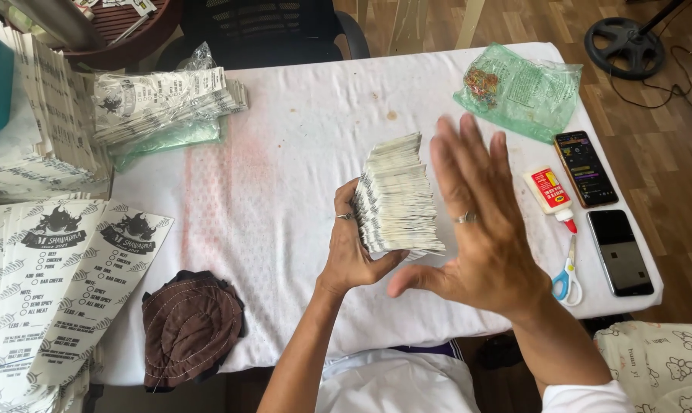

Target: The person bundles paper food wrappers by hand on a table, aligning a large stack, folding the stack over, and inserting the bundle into a plastic sleeve.

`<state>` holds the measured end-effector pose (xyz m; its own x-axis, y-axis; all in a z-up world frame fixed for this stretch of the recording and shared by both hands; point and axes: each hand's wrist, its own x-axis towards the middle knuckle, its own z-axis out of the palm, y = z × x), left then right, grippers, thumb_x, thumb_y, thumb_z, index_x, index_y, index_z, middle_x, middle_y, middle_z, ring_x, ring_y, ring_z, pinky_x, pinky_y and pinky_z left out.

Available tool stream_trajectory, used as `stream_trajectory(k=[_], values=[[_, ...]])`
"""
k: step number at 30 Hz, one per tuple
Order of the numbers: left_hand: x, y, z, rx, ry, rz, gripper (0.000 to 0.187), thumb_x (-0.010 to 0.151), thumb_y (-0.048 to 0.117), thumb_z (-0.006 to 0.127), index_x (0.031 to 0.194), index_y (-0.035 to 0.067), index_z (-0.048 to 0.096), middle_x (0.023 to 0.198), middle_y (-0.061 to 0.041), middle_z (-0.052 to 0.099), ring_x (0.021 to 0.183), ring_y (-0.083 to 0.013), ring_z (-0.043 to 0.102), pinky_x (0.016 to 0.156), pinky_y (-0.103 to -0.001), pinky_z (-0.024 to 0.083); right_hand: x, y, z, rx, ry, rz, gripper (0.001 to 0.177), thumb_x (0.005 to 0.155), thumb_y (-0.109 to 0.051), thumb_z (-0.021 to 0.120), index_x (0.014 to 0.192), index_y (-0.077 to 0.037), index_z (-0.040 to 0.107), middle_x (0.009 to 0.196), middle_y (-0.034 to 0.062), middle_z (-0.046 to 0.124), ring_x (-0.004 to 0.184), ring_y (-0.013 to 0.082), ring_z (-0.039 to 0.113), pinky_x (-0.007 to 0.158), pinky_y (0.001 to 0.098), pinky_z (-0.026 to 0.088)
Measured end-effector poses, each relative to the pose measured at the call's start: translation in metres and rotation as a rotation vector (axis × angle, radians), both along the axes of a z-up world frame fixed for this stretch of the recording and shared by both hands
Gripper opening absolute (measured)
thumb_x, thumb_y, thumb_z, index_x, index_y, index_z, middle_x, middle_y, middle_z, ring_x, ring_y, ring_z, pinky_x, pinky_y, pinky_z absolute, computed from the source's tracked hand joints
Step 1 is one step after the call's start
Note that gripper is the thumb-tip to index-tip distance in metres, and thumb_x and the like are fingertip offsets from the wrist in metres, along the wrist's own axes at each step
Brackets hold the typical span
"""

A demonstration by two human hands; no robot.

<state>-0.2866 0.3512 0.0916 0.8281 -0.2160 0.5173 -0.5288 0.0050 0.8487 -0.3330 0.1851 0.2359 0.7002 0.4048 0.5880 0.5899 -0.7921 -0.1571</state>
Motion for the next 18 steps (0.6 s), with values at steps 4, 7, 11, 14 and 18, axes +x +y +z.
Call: stream_trajectory(k=[4,7,11,14,18], values=[[0.001,0.002,-0.003,0.002,0.026,-0.028,0.109,0.070,0.032,0.077,0.153,-0.001,0.014,0.151,-0.016,0.032,0.133,-0.0314,0.052,0.109,-0.040,0.048,0.018,0.006,0.001,-0.109,0.078,0.108,0.137,0.069,-0.096,0.038,0.160,0.004,0.019,0.168,0.0250,0.028,0.157,0.0543,0.018,0.128,0.0732,0.011],[-0.001,0.003,-0.001,-0.001,-0.024,-0.057,0.120,0.076,0.036,0.081,0.162,0.006,0.003,0.168,-0.016,0.018,0.157,-0.0352,0.025,0.132,-0.048,0.022,0.020,0.000,0.009,-0.134,0.162,0.149,0.125,0.075,-0.090,0.030,0.162,-0.003,0.014,0.169,0.0239,0.028,0.159,0.0486,0.016,0.129,0.0701,0.011],[0.000,0.003,0.007,0.009,-0.079,-0.048,0.118,0.077,0.036,0.080,0.164,0.010,0.005,0.156,-0.017,0.033,0.145,-0.0333,0.035,0.125,-0.049,0.034,0.027,-0.006,0.000,-0.032,0.199,0.209,0.115,0.079,-0.087,0.028,0.164,-0.009,0.015,0.171,0.0206,0.022,0.161,0.0470,0.012,0.131,0.0708,0.010],[0.000,0.003,0.008,0.010,-0.057,-0.052,0.119,0.077,0.036,0.080,0.164,0.010,0.004,0.155,-0.019,0.033,0.144,-0.0329,0.035,0.123,-0.049,0.035,0.027,-0.008,0.002,0.168,0.196,0.225,0.089,0.091,-0.067,0.040,0.153,-0.003,0.035,0.160,0.0224,0.038,0.154,0.0445,0.032,0.131,0.0657,0.020],[-0.001,0.004,0.010,0.015,-0.057,-0.050,0.119,0.077,0.036,0.082,0.164,0.012,0.004,0.154,-0.019,0.033,0.144,-0.0331,0.036,0.122,-0.050,0.037,0.037,-0.002,0.017,0.296,0.050,0.178,0.015,0.103,0.000,0.064,0.114,0.008,0.070,0.109,0.0185,0.066,0.103,0.0324,0.061,0.095,0.0408,0.050]])
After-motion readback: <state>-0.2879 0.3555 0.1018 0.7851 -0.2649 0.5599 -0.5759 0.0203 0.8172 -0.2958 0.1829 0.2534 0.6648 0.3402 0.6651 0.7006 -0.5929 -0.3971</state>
